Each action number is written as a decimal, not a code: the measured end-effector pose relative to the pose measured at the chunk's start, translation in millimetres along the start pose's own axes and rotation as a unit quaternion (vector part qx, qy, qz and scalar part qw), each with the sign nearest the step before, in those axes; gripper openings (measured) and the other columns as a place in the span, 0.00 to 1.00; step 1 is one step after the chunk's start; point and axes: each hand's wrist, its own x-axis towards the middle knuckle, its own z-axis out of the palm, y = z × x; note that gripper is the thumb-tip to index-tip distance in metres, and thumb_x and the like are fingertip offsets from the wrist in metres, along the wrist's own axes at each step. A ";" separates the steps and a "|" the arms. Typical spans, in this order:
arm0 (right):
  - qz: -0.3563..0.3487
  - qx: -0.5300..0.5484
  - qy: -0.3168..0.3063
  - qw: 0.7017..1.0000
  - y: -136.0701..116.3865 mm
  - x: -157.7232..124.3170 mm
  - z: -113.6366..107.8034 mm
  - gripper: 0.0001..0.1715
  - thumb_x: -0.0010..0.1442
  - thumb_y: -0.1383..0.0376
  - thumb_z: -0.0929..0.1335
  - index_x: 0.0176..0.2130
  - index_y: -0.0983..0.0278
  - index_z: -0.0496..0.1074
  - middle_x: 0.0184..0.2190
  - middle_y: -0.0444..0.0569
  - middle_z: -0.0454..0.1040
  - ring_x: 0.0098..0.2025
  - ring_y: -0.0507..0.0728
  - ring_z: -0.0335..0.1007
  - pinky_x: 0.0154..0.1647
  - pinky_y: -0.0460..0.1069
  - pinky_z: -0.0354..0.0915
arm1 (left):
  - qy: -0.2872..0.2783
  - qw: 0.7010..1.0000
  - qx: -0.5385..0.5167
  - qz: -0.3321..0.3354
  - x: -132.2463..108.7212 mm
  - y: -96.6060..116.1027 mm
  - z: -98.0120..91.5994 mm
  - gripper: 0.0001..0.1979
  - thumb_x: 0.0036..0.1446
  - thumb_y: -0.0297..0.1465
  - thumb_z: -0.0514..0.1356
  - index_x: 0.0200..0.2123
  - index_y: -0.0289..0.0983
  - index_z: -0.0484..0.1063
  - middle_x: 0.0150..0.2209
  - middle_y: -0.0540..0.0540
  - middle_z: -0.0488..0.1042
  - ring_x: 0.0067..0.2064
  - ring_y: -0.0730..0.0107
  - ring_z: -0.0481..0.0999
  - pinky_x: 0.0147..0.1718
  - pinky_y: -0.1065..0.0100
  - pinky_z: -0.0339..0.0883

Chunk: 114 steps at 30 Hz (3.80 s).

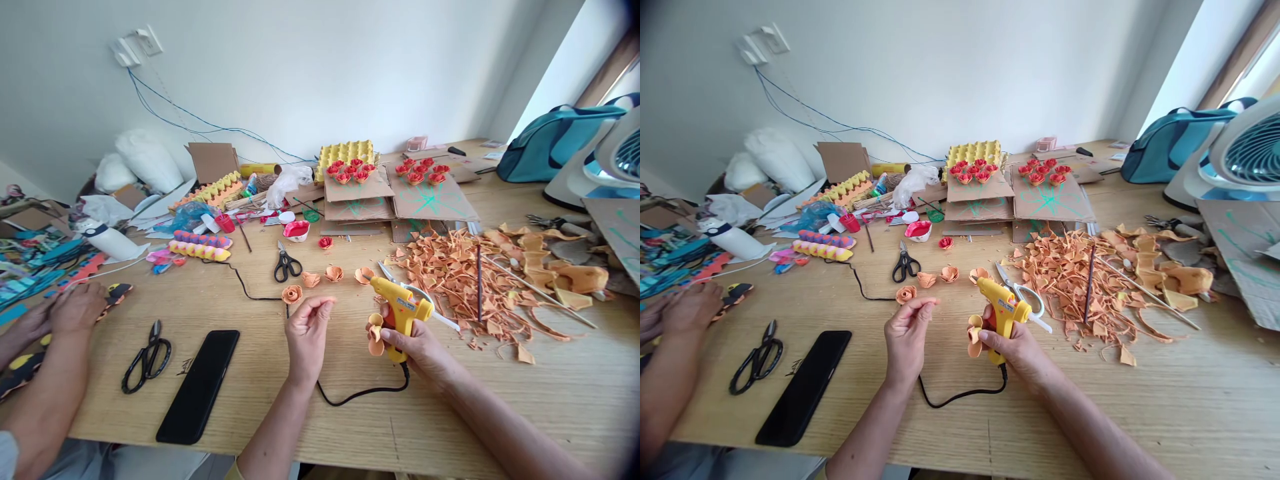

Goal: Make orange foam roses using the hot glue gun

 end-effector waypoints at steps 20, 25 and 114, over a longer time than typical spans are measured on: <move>0.002 0.033 -0.029 0.999 -4.5 -2.9 3.4 0.22 0.51 0.58 0.80 0.39 0.59 0.70 0.34 0.45 0.80 0.35 0.55 0.74 0.40 0.50 0.65 | -0.193 0.976 0.099 0.006 -11.3 5.2 8.8 0.17 0.68 0.40 0.53 0.28 0.38 0.63 0.23 0.54 0.62 0.25 0.74 0.62 0.26 0.72 0.58; -0.002 0.015 -0.018 1.000 -1.9 -1.7 1.1 0.22 0.50 0.57 0.80 0.40 0.60 0.71 0.35 0.46 0.80 0.36 0.56 0.74 0.40 0.51 0.66 | -0.149 0.983 0.106 0.020 -10.1 -1.6 9.0 0.12 0.62 0.35 0.63 0.27 0.37 0.69 0.25 0.52 0.66 0.27 0.74 0.64 0.27 0.72 0.60; 0.003 0.001 0.014 1.000 -5.9 -1.9 5.8 0.23 0.45 0.55 0.82 0.36 0.61 0.75 0.31 0.44 0.76 0.31 0.54 0.70 0.37 0.50 0.66 | -0.168 0.902 0.230 0.324 -24.4 14.0 10.6 0.11 0.65 0.23 0.57 0.48 0.39 0.72 0.39 0.45 0.81 0.39 0.65 0.79 0.40 0.63 0.72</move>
